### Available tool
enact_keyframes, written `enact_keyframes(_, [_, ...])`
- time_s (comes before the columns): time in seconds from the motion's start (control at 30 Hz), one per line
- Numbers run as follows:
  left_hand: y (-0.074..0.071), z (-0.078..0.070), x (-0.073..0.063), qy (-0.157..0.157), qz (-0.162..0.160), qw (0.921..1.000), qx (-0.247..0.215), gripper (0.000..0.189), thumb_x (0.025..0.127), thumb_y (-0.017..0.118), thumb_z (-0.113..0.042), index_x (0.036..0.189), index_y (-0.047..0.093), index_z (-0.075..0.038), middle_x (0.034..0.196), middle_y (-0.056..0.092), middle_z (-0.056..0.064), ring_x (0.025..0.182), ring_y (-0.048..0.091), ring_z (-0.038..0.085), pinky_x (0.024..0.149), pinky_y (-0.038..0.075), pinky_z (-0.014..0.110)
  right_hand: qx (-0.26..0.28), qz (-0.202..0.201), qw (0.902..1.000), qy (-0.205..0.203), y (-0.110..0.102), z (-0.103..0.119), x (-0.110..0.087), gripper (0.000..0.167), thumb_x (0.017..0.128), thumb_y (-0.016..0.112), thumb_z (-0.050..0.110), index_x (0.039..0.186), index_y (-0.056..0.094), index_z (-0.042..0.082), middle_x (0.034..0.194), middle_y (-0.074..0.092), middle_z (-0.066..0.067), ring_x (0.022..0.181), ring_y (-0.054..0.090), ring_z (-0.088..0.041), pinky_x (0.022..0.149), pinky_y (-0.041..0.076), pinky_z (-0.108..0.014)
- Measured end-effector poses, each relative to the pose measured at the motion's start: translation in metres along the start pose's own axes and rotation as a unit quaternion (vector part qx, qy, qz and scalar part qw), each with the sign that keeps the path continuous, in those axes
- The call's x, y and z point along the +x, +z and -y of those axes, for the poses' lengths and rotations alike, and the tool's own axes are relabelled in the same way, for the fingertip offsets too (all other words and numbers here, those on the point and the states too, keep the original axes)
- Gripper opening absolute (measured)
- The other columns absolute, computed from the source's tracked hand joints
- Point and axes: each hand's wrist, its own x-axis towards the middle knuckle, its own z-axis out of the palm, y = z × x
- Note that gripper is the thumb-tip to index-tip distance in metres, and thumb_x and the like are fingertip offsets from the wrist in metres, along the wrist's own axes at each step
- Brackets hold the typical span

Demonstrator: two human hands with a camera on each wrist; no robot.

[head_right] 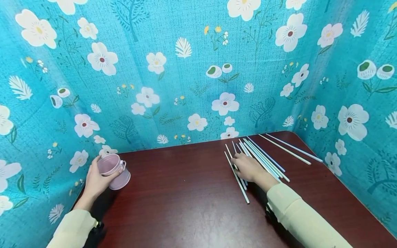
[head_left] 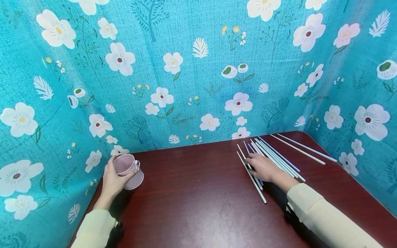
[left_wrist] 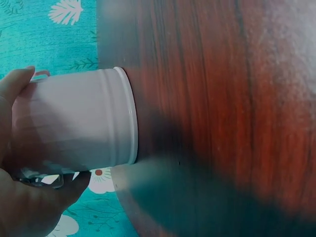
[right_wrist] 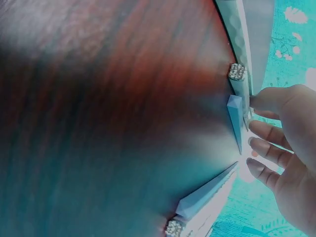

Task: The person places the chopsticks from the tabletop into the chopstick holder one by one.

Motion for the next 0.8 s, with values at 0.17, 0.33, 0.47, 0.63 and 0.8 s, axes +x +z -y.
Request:
enact_keyframes(0.17, [-0.0019, 0.0044, -0.0036, 0.003, 0.007, 0.9999, -0.009, 0.112, 0.081, 0.087, -0.038, 0.162, 0.014, -0.013, 0.152, 0.035, 0.025, 0.136, 0.035, 0.047, 0.097, 0.046, 0.070, -0.023, -0.001, 0.9994, -0.027, -0.0041, 0.0027, -0.0025, 0.030, 0.082, 0.084, 0.015, 0.110, 0.074, 0.007, 0.098, 0.064, -0.005, 0.089, 0.061, -0.024, 0.073, 0.055, -0.042])
enact_keyframes(0.33, [-0.0024, 0.0060, -0.0036, 0.005, 0.008, 0.9999, -0.011, 0.112, 0.081, 0.087, -0.038, 0.162, 0.014, -0.013, 0.152, 0.035, 0.025, 0.136, 0.036, 0.047, 0.097, 0.046, 0.070, -0.020, -0.006, 0.9978, -0.063, -0.0055, 0.0050, -0.0056, 0.028, 0.080, 0.084, 0.010, 0.105, 0.072, 0.009, 0.090, 0.056, -0.001, 0.082, 0.056, -0.020, 0.068, 0.050, -0.039])
enact_keyframes(0.47, [-0.0027, 0.0044, -0.0030, 0.008, 0.007, 0.9999, -0.014, 0.111, 0.081, 0.088, -0.037, 0.162, 0.015, -0.013, 0.152, 0.036, 0.025, 0.135, 0.037, 0.047, 0.098, 0.045, 0.070, -0.010, -0.009, 0.9960, -0.089, -0.0063, 0.0066, -0.0069, 0.032, 0.077, 0.084, 0.001, 0.106, 0.072, 0.011, 0.099, 0.059, -0.004, 0.088, 0.059, -0.022, 0.073, 0.053, -0.041])
enact_keyframes(0.63, [-0.0030, 0.0034, -0.0035, 0.007, 0.008, 0.9998, -0.015, 0.110, 0.081, 0.088, -0.035, 0.161, 0.016, -0.012, 0.151, 0.036, 0.025, 0.134, 0.038, 0.046, 0.098, 0.045, 0.069, 0.010, -0.039, 0.9891, -0.142, -0.0062, 0.0082, -0.0069, 0.031, 0.075, 0.079, -0.010, 0.098, 0.076, 0.011, 0.101, 0.062, -0.005, 0.091, 0.061, -0.023, 0.077, 0.055, -0.042])
enact_keyframes(0.8, [-0.0033, 0.0021, -0.0026, 0.011, 0.008, 0.9999, -0.008, 0.106, 0.081, 0.088, -0.034, 0.159, 0.021, -0.009, 0.148, 0.038, 0.027, 0.133, 0.039, 0.047, 0.097, 0.047, 0.068, -0.014, -0.051, 0.9830, -0.176, -0.0057, 0.0095, -0.0052, 0.026, 0.078, 0.074, -0.010, 0.093, 0.076, 0.011, 0.094, 0.063, 0.000, 0.086, 0.058, -0.020, 0.073, 0.054, -0.037])
